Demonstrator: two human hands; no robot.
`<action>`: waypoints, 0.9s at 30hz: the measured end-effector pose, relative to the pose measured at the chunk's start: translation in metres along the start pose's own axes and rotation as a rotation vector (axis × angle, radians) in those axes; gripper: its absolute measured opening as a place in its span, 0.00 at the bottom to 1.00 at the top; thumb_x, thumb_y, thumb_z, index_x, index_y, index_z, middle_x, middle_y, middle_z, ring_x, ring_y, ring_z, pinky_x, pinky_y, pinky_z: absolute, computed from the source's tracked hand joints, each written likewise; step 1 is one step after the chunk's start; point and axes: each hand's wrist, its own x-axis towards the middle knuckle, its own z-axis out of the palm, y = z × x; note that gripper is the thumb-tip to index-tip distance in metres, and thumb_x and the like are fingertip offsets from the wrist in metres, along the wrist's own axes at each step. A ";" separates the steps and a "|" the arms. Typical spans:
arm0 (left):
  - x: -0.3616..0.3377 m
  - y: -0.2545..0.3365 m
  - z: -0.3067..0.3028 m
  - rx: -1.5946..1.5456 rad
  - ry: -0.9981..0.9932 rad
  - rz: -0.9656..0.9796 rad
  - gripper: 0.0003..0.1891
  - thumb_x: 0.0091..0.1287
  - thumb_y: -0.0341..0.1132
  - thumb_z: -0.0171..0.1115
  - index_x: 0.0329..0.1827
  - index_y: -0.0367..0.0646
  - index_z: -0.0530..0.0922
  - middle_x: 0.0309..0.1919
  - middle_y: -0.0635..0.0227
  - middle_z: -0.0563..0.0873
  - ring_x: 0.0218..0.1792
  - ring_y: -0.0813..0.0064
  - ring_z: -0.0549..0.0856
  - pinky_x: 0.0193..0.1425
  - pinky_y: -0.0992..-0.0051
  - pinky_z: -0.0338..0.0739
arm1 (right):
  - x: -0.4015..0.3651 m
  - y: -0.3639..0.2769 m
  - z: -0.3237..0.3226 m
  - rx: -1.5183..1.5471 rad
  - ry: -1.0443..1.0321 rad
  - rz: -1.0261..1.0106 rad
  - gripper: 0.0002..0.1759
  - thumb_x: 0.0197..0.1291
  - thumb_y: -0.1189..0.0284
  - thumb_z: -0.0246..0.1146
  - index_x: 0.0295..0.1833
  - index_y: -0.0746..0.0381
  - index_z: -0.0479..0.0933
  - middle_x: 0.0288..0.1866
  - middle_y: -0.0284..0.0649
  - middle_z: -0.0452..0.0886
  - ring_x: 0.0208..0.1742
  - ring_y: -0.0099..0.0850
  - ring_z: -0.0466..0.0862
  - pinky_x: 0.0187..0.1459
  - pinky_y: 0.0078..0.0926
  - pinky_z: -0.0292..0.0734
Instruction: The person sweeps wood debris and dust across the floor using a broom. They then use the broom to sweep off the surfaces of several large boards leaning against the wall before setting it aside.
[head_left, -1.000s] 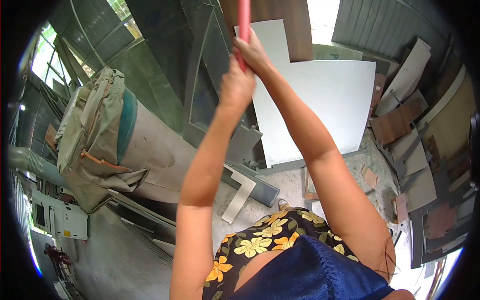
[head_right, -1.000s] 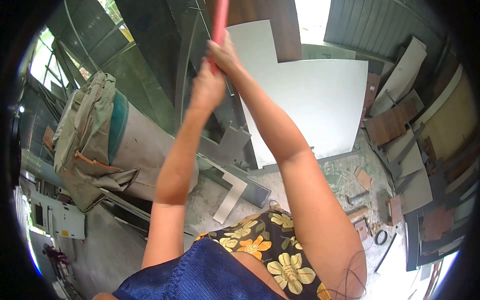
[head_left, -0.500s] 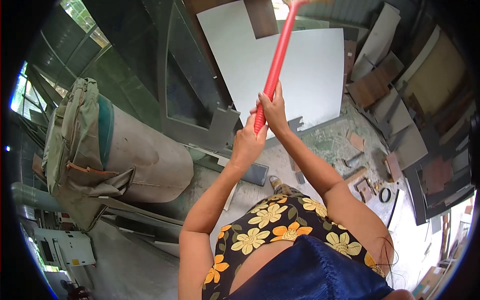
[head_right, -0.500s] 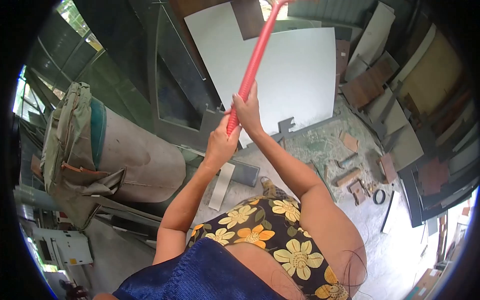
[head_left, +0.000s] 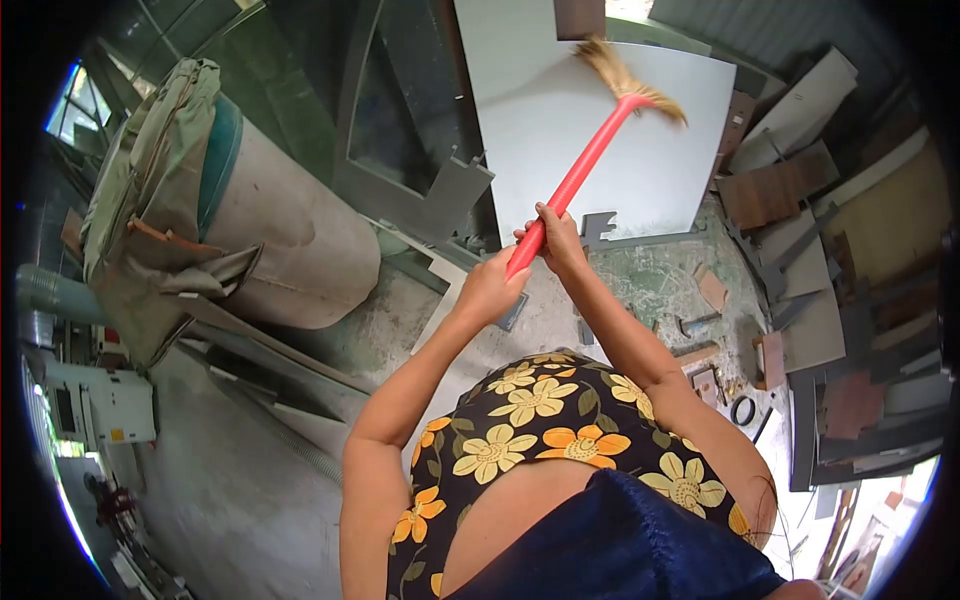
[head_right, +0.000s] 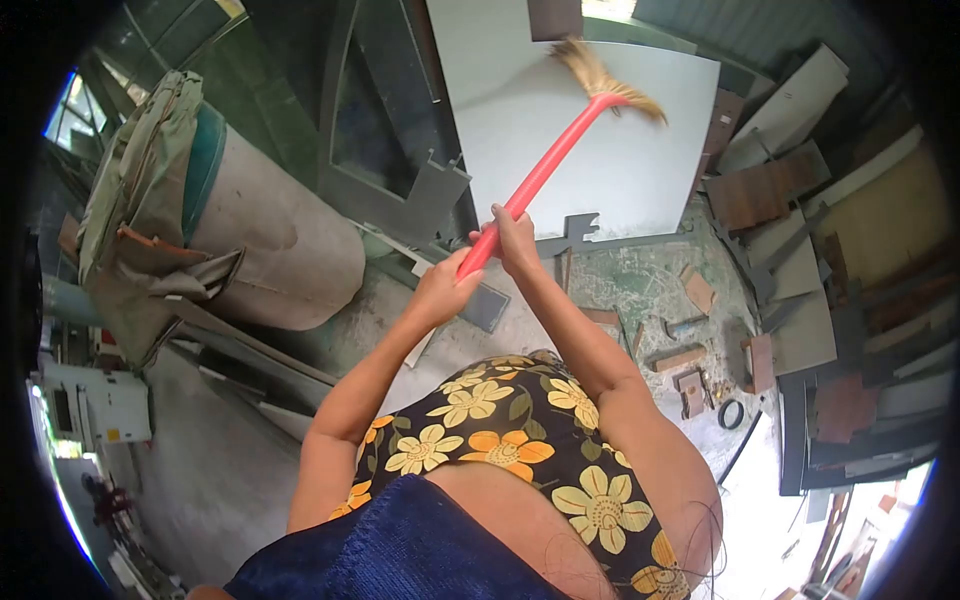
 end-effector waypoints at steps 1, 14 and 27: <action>-0.012 -0.004 -0.004 -0.031 0.017 -0.022 0.22 0.60 0.40 0.55 0.56 0.38 0.69 0.33 0.48 0.81 0.36 0.52 0.81 0.39 0.65 0.74 | -0.005 -0.005 0.004 0.058 -0.028 0.065 0.12 0.59 0.67 0.56 0.40 0.61 0.62 0.26 0.38 0.72 0.24 0.32 0.78 0.29 0.36 0.82; 0.012 0.034 0.162 -0.170 -0.157 -0.078 0.36 0.58 0.33 0.58 0.68 0.43 0.50 0.34 0.51 0.80 0.32 0.59 0.81 0.39 0.66 0.73 | 0.037 -0.075 -0.083 -0.667 -0.078 -0.260 0.15 0.60 0.59 0.55 0.37 0.61 0.69 0.17 0.30 0.68 0.15 0.19 0.69 0.15 0.19 0.65; -0.071 -0.070 0.222 -0.010 -0.182 -0.517 0.29 0.56 0.35 0.57 0.62 0.37 0.63 0.32 0.52 0.82 0.37 0.56 0.82 0.43 0.67 0.75 | -0.109 0.024 -0.461 -0.718 0.430 0.577 0.21 0.58 0.54 0.55 0.27 0.63 0.69 0.12 0.37 0.69 0.09 0.28 0.71 0.11 0.25 0.67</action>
